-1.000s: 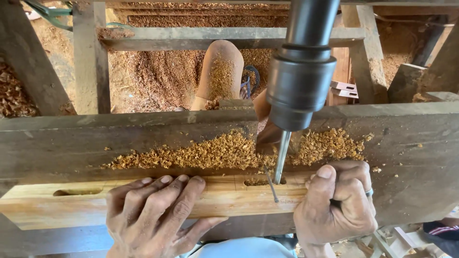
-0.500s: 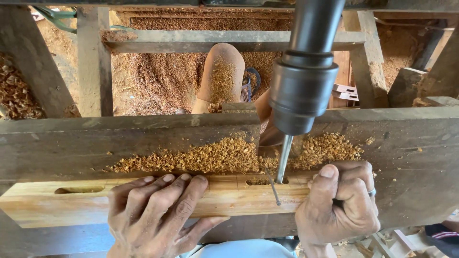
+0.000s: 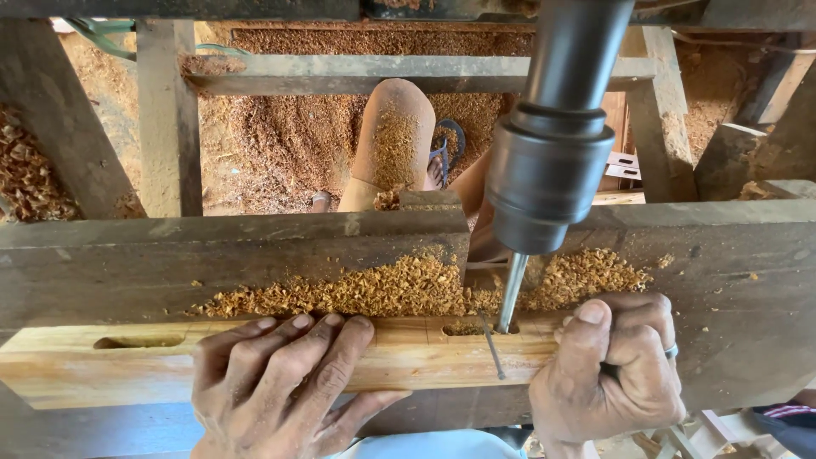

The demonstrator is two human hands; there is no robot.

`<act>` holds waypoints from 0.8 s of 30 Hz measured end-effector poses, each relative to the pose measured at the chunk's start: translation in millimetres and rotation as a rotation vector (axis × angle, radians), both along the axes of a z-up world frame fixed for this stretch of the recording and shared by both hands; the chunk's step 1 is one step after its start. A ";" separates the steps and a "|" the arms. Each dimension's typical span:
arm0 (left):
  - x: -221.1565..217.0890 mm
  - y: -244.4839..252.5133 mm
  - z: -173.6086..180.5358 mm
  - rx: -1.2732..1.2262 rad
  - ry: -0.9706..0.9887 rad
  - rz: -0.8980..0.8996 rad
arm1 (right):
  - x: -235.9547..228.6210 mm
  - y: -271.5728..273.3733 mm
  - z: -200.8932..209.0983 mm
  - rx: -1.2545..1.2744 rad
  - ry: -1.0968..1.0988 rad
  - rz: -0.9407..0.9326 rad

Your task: The person uses a drill press to bore a series of overlapping holes into a rectangular wooden block, forming elongated slots. They hold the block with both hands, reposition it between passes, and clear wood shavings as the drill bit advances.

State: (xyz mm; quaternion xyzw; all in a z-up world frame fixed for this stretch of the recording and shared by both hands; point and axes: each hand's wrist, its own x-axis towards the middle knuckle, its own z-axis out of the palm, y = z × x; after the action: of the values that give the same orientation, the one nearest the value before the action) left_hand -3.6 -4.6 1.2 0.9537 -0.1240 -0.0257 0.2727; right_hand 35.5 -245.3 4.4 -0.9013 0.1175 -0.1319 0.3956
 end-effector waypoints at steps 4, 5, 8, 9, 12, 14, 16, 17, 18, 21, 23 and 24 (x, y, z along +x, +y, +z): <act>0.4 -1.1 -0.6 0.024 0.016 0.003 | 3.0 0.1 4.0 -0.003 0.031 0.018; 0.5 -1.5 -0.4 0.024 0.021 0.012 | 3.6 0.1 6.2 -0.008 0.051 0.030; 1.7 -1.6 -5.6 0.028 -0.044 0.012 | 4.9 0.0 5.1 -0.025 0.076 0.039; 1.4 -1.7 -5.5 0.026 -0.043 0.012 | 4.5 -0.1 5.4 -0.027 0.076 0.038; 3.1 -2.3 -6.5 0.027 -0.049 0.020 | 5.3 0.0 5.3 -0.032 0.076 0.030; 5.0 -3.4 -6.0 0.032 -0.047 0.034 | 7.2 0.7 4.9 -0.026 0.087 0.026; 4.6 -4.1 -6.4 0.030 -0.040 0.044 | 9.0 0.3 6.9 -0.030 0.099 0.028; 4.9 -4.3 -6.3 0.029 -0.035 0.053 | 10.2 0.3 8.2 -0.032 0.108 0.029; 4.8 -3.4 -8.1 0.029 -0.038 0.055 | 11.6 0.4 8.5 -0.033 0.105 0.030; 5.3 -0.9 -11.5 0.029 -0.074 0.036 | 14.6 1.9 9.2 -0.039 0.126 0.047; 7.1 -0.5 -12.1 0.043 -0.102 0.023 | 16.4 3.9 8.1 -0.039 0.107 0.039; 8.2 -0.2 -12.3 0.043 -0.107 0.026 | 16.4 4.2 5.1 -0.040 0.102 0.042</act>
State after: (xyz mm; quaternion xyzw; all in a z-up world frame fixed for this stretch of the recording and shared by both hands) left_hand 4.6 -4.8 -11.1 0.9610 -0.1253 0.0264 0.2452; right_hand 51.9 -241.1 9.6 -0.9167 0.1158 -0.0799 0.3739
